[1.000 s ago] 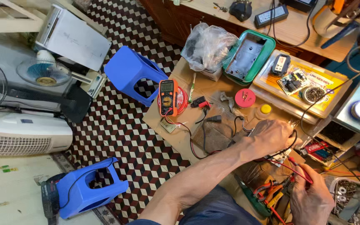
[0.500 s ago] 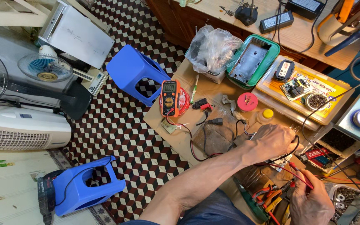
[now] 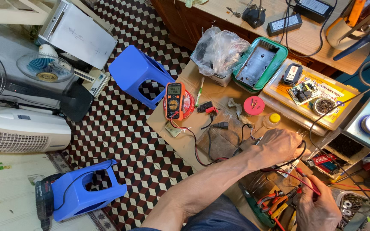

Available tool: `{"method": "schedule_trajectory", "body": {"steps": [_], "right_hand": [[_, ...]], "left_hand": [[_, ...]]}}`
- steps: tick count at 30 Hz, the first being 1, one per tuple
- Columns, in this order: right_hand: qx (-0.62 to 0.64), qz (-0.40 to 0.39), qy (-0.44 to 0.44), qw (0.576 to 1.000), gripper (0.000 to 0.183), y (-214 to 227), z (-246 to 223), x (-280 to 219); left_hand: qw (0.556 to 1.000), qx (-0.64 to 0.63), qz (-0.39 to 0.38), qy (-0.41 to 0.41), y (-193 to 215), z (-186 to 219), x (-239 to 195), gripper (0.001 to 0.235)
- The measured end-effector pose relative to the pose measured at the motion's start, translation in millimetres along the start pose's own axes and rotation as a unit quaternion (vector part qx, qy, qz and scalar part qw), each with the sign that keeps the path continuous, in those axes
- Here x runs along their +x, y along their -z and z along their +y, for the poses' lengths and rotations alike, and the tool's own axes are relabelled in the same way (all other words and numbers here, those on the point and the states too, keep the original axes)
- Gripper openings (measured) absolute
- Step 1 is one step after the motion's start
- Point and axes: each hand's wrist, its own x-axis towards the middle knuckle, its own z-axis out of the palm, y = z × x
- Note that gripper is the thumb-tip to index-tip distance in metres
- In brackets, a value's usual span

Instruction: The person uses a multimeter to test a green circuit board on a workbench. They connect the multimeter probes to various points on the board, flip the board over to test the other side, and use a small screwdriver to adjust components. The person also briefly uses a power drill on the board.

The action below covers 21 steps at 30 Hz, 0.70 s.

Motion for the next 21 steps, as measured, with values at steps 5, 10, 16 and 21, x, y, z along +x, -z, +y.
{"method": "schedule_trajectory", "body": {"steps": [5, 10, 16, 21], "right_hand": [[0.009, -0.009, 0.011, 1.000, 0.014, 5.2, -7.8, 4.0], [0.036, -0.012, -0.079, 0.996, 0.019, 2.9, -8.3, 5.2], [0.041, -0.006, -0.056, 0.998, 0.017, 2.3, -8.6, 4.5], [0.020, -0.008, -0.065, 0.998, 0.017, 3.3, -13.9, 5.2]], "left_hand": [[1.000, -0.005, 0.005, 0.006, -2.2, -2.0, -0.5, 0.046], [1.000, -0.023, -0.004, 0.018, -4.6, -3.4, 0.1, 0.047], [1.000, -0.013, 0.013, 0.007, -7.9, -4.9, -2.6, 0.047], [1.000, -0.018, 0.010, 0.007, 0.5, -1.3, -3.5, 0.047]]}}
